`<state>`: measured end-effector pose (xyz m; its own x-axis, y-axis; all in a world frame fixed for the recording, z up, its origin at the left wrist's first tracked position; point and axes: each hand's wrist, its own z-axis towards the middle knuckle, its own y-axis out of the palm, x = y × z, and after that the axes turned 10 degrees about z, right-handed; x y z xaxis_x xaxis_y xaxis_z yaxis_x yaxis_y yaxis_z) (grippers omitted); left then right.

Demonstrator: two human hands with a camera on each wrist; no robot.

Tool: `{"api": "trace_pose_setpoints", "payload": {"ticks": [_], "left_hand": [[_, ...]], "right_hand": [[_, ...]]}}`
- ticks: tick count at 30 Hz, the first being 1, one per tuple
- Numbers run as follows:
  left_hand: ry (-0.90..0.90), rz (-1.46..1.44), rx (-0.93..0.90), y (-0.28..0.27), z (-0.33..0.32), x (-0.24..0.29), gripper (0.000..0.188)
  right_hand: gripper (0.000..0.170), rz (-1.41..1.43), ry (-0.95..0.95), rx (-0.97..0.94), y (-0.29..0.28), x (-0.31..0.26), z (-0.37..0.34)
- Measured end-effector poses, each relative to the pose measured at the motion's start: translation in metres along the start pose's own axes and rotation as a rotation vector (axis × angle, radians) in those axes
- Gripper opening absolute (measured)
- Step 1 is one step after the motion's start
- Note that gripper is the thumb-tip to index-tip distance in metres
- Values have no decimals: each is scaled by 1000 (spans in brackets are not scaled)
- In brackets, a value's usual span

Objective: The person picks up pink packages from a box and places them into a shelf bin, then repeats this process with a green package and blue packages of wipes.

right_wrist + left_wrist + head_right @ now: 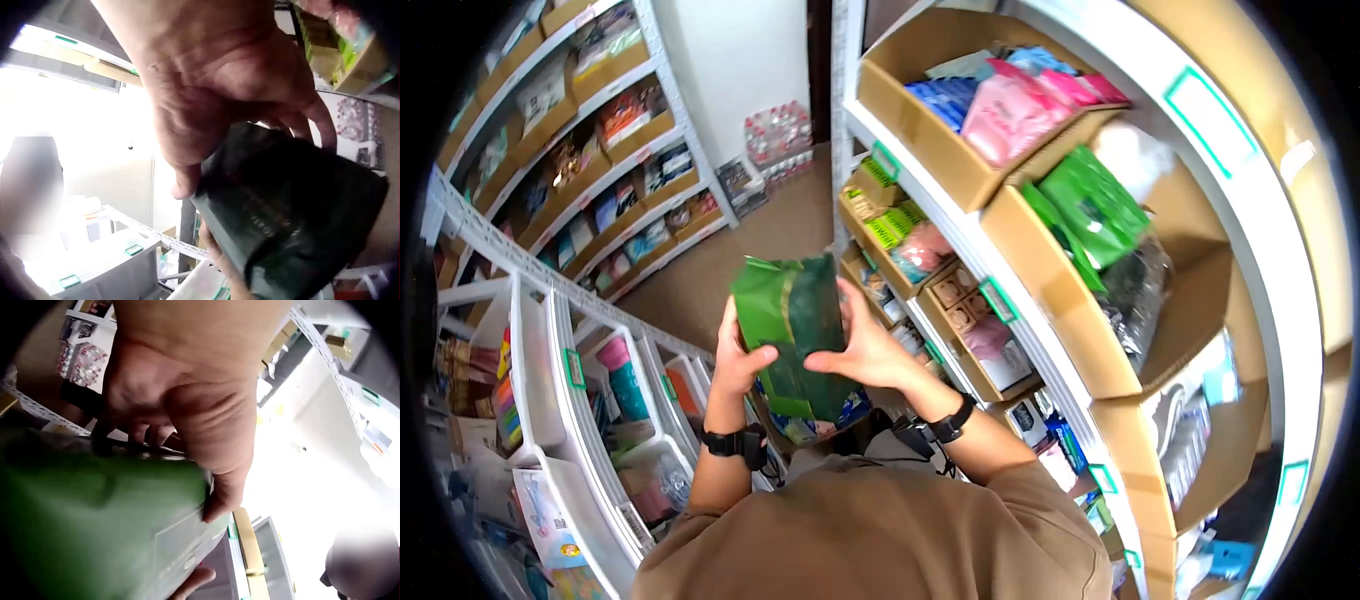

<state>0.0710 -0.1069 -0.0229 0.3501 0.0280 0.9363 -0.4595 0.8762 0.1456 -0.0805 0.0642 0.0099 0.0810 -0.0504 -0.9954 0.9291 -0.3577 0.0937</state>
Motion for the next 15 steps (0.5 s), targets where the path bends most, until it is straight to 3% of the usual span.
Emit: {"api": "trace_pose_setpoints", "payload": {"ticks": [2,4,8,10,12,14,15], "left_hand": [[1,42,-45,5,2,7,86],[2,85,-72,4,2,9,85],[23,190,-117,-10,0,-3,91],[-15,46,-38,-11,-4,-13,95],[9,93,-11,7,-12,-15,98],[-140,-276,-3,21,-25,-32,99],[-154,-389,7,26,-29,-49,90]], "right_hand": [[117,0,-123,33,9,-1,-4],[109,236,-30,113,14,-9,-9],[100,380,-108,306,21,0,-10],[92,564,-256,420,20,-6,-10],[86,653,-315,482,18,-7,-12],[84,780,-371,481,20,-13,-19],[86,705,-381,464,19,-9,-22]]}}
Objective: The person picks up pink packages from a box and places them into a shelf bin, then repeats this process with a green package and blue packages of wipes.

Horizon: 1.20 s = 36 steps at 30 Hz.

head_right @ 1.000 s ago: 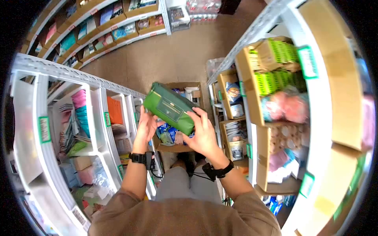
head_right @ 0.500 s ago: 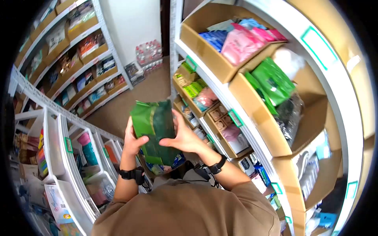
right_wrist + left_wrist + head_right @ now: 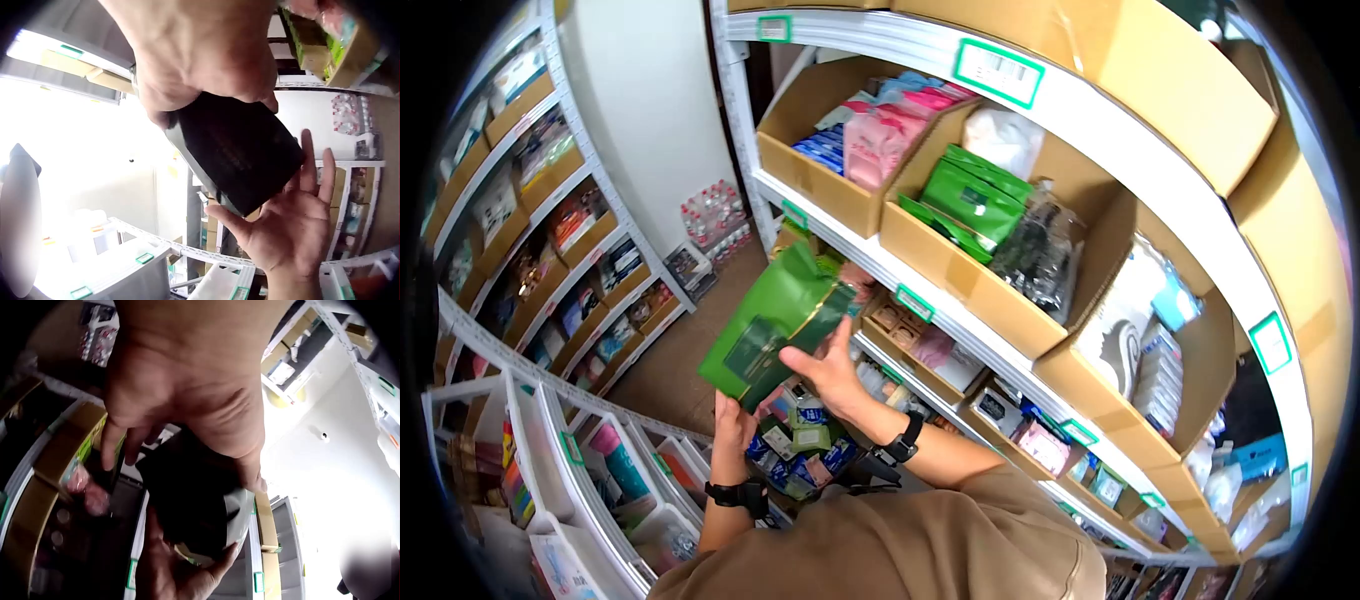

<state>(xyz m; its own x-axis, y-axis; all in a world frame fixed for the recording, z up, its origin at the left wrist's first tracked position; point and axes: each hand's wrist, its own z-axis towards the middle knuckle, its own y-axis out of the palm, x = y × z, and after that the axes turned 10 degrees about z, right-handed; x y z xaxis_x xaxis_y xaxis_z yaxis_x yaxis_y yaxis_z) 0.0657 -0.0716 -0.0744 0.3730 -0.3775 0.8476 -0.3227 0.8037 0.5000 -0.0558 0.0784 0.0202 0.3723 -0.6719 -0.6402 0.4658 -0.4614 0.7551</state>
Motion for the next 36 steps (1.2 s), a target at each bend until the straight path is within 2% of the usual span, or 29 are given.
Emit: {"api": "trace_pose_setpoints", "payload": {"ticks": [1,3,4,6,7,11,12,13,15,16,20,22,29,33,36], "left_hand": [[-16,-4,-20,-3,1,-13,90],[-55,-164,24,-7,9,-24,77],[-33,-269,45,-5,14,-25,64],[-14,-242,22,-3,26,-17,56],[-13,-215,35,0,30,-11,53],[-78,-25,-109,6,53,-14,51],[-77,59,-179,0,60,-22,63],[-88,56,-197,23,64,-14,63],[-47,62,-255,70,70,10,79],[-67,71,-335,82,74,16,88],[-149,60,-364,100,83,7,91],[-85,228,-466,134,83,18,95],[-20,242,-711,191,88,7,98],[17,216,-878,192,112,-20,98],[-31,206,-955,194,117,-39,104]], "right_hand": [[86,-141,-5,-40,0,-4,-3],[93,-148,5,-128,-1,-23,-11],[97,-171,-78,-161,-8,-28,-11],[109,-308,-187,-180,-29,-50,-13],[105,-273,-191,-177,-30,-66,-16],[96,-647,-50,-100,-46,-112,-37],[94,-783,19,-64,-50,-120,-42],[95,-898,-16,-20,-53,-124,-47],[102,-916,-131,-2,-58,-135,-58],[104,-910,-112,-11,-57,-145,-64],[105,-989,-64,28,-65,-174,-89],[104,-1011,16,47,-72,-189,-99],[103,-1047,54,96,-78,-229,-131],[101,-1110,36,185,-74,-235,-154],[101,-1117,-73,246,-74,-226,-175]]}}
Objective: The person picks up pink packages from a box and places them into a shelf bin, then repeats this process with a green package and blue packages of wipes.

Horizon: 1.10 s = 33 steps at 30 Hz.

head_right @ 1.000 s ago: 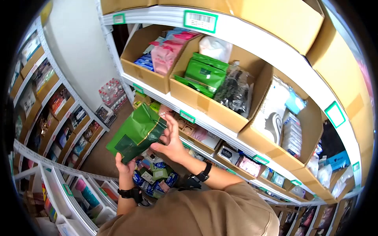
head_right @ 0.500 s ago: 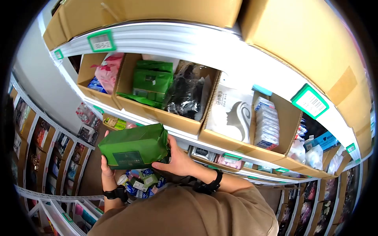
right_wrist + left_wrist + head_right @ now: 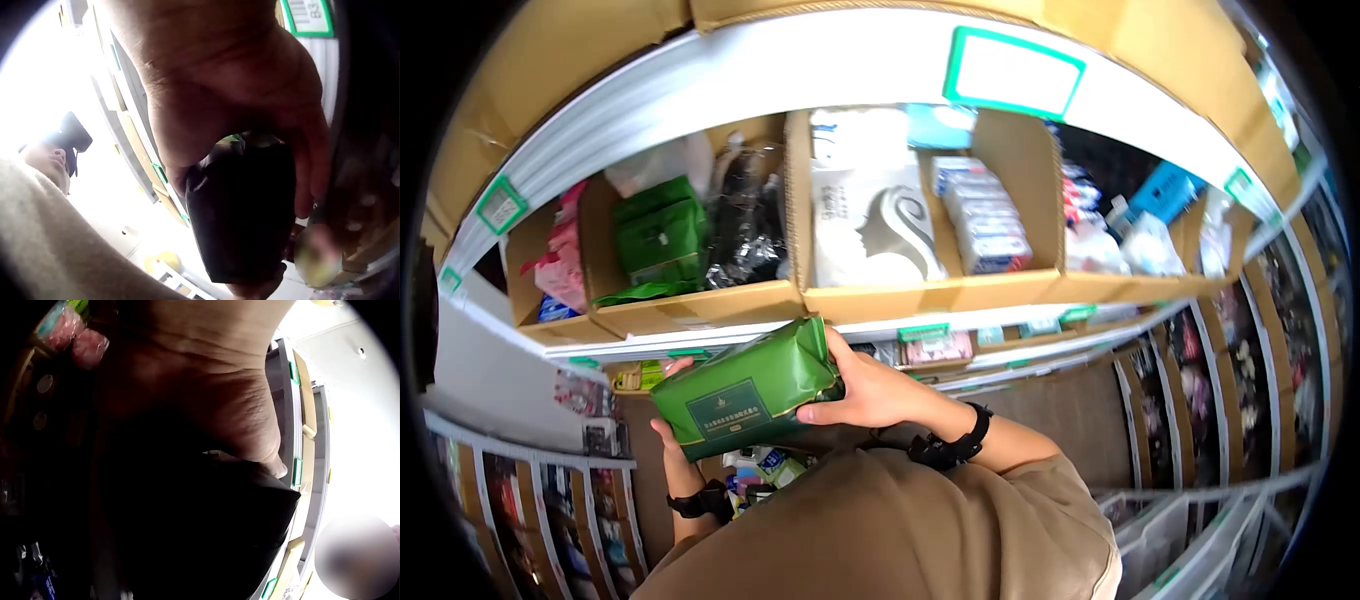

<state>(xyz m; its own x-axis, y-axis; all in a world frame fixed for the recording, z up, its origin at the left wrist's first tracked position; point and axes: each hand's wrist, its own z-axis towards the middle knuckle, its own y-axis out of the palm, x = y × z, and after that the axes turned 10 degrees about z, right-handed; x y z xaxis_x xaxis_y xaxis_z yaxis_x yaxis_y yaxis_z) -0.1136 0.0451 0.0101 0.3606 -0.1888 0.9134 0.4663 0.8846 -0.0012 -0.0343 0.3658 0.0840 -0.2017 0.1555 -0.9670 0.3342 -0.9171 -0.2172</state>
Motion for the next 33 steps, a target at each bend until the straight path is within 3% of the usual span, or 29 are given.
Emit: {"api": "trace_pose_setpoints", "payload": {"ticks": [3,4,6,8,14,20,26,31,33], "left_hand": [[-41,-93,-106,1,5,-15,105],[-36,-118,-33,14,8,-6,104],[-55,-131,-77,23,6,-10,104],[-77,-142,-121,19,-2,-23,103],[-361,-395,-193,-2,-27,-78,89],[-330,-296,-210,56,-15,-10,81],[-396,-338,-210,80,-21,-23,72],[-248,-328,-274,145,9,-12,59],[-245,-331,-289,170,11,-14,58]], "right_hand": [[104,3,15,21,-3,-10,-18],[105,17,38,29,-3,-14,-24],[107,4,-21,63,-5,-12,-36],[105,45,51,70,-5,-23,-47],[99,-61,100,126,-2,-33,-73],[102,-49,133,162,-13,-36,-99],[100,-58,120,116,-38,-35,-128],[100,-65,94,107,-71,-10,-165],[98,-92,-3,122,-89,-4,-184]]}}
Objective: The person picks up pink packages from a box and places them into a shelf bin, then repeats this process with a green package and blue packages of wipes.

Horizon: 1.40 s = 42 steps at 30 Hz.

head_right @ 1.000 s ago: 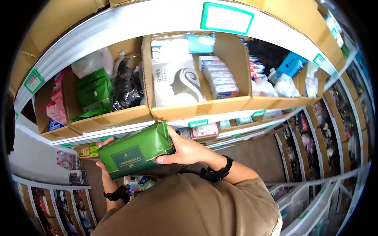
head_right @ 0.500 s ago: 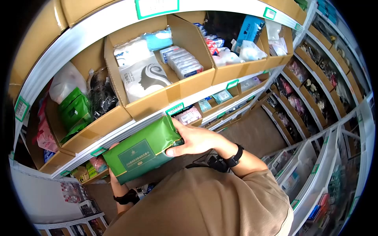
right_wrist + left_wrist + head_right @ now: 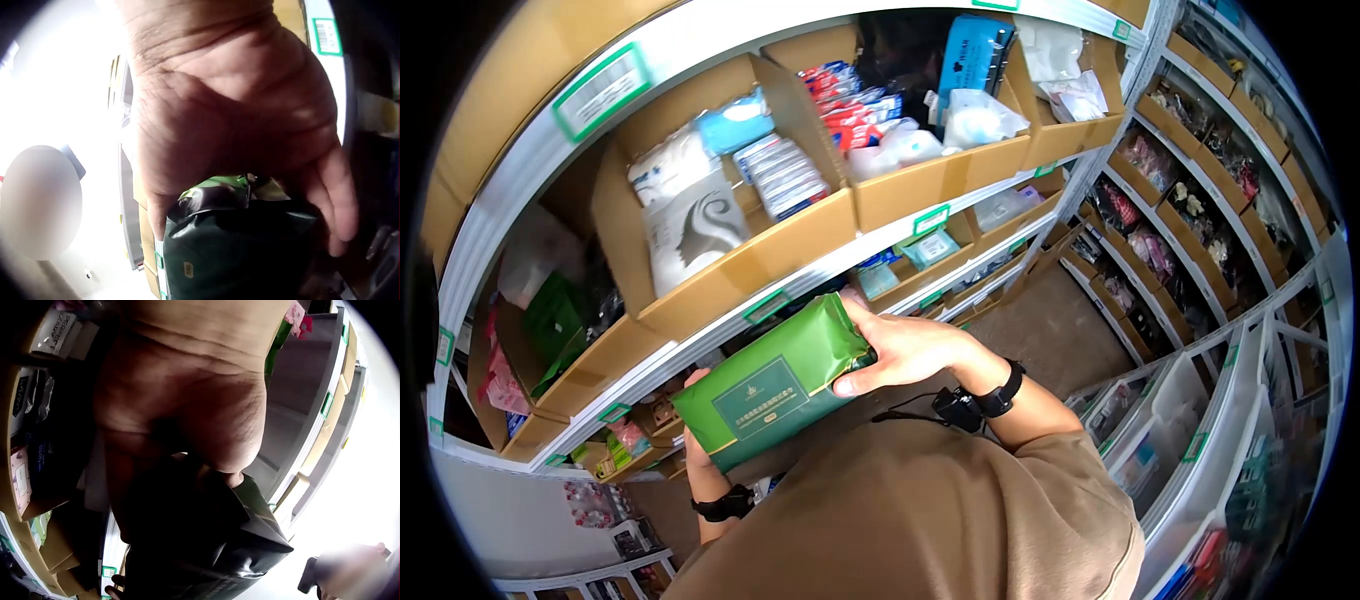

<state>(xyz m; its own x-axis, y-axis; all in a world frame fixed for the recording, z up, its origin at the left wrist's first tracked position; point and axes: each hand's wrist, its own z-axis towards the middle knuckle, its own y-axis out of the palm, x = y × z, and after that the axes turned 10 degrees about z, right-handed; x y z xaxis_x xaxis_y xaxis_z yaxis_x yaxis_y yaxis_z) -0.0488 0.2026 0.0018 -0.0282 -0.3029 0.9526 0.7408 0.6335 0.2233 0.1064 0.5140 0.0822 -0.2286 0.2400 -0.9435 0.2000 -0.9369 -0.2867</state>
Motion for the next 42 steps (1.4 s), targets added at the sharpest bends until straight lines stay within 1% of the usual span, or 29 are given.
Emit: {"api": "trace_pose_setpoints", "payload": {"ticks": [2,4,6,7,8,9,10,11,12,14,16,18,20,21,22,24,25,26,28,29,30,32,33,35,36,37,38,40,42], "left_hand": [[2,0,-18,22,16,-10,57],[10,71,-85,47,33,-21,55],[-18,84,-79,79,49,-32,54],[-35,84,-58,96,59,-37,53],[-52,84,-38,111,68,-42,52],[-1,223,-78,124,79,-46,51],[-5,228,-91,135,89,-49,51],[-51,262,-114,146,98,-51,51],[-99,298,-136,157,107,-53,51],[-122,341,-159,187,124,-51,49],[-167,325,-167,200,137,-62,50],[-191,335,-233,215,149,-67,52],[-258,352,-250,235,156,-68,53],[-283,403,-320,235,160,-71,54],[-315,420,-339,239,165,-73,54],[-360,399,-373,255,173,-80,60],[-397,379,-435,266,178,-78,69],[-414,396,-451,277,184,-79,69],[-422,319,-549,298,195,-85,74],[-485,277,-514,293,206,-92,72],[-489,292,-541,299,212,-94,72],[-586,282,-502,307,223,-100,71],[-644,229,-504,308,228,-106,69],[-649,253,-484,315,228,-115,68],[-679,239,-475,315,235,-120,68],[-689,268,-471,319,235,-130,68],[-683,238,-478,320,237,-145,69],[-676,203,-546,345,246,-171,72],[-714,214,-540,383,252,-190,73]], "right_hand": [[96,47,4,20,-21,-3,-22],[95,102,14,41,-46,2,-46],[92,152,-25,99,-72,13,-72],[94,214,0,118,-84,15,-86],[94,216,-3,132,-96,17,-100],[95,242,-22,200,-105,20,-114],[96,271,-39,269,-114,23,-128],[96,230,-60,307,-124,31,-142],[95,243,-49,373,-129,37,-157],[93,274,-35,424,-140,51,-179],[94,336,-4,467,-146,72,-198],[97,297,-51,554,-147,88,-214],[98,504,0,558,-150,90,-232],[96,587,-17,586,-150,95,-240],[95,700,11,574,-152,106,-245],[97,764,49,668,-154,121,-262],[99,783,54,692,-157,131,-269],[99,796,46,732,-160,138,-275],[98,819,51,773,-167,152,-284],[98,815,81,822,-171,152,-280],[98,821,64,847,-171,157,-284],[98,797,52,897,-175,170,-286],[97,806,77,903,-178,175,-287],[96,820,89,905,-186,180,-291],[95,838,132,884,-192,182,-284],[93,822,135,902,-196,182,-291],[93,825,132,920,-199,188,-297],[92,743,157,988,-210,200,-316],[92,769,153,981,-226,208,-345]]}}
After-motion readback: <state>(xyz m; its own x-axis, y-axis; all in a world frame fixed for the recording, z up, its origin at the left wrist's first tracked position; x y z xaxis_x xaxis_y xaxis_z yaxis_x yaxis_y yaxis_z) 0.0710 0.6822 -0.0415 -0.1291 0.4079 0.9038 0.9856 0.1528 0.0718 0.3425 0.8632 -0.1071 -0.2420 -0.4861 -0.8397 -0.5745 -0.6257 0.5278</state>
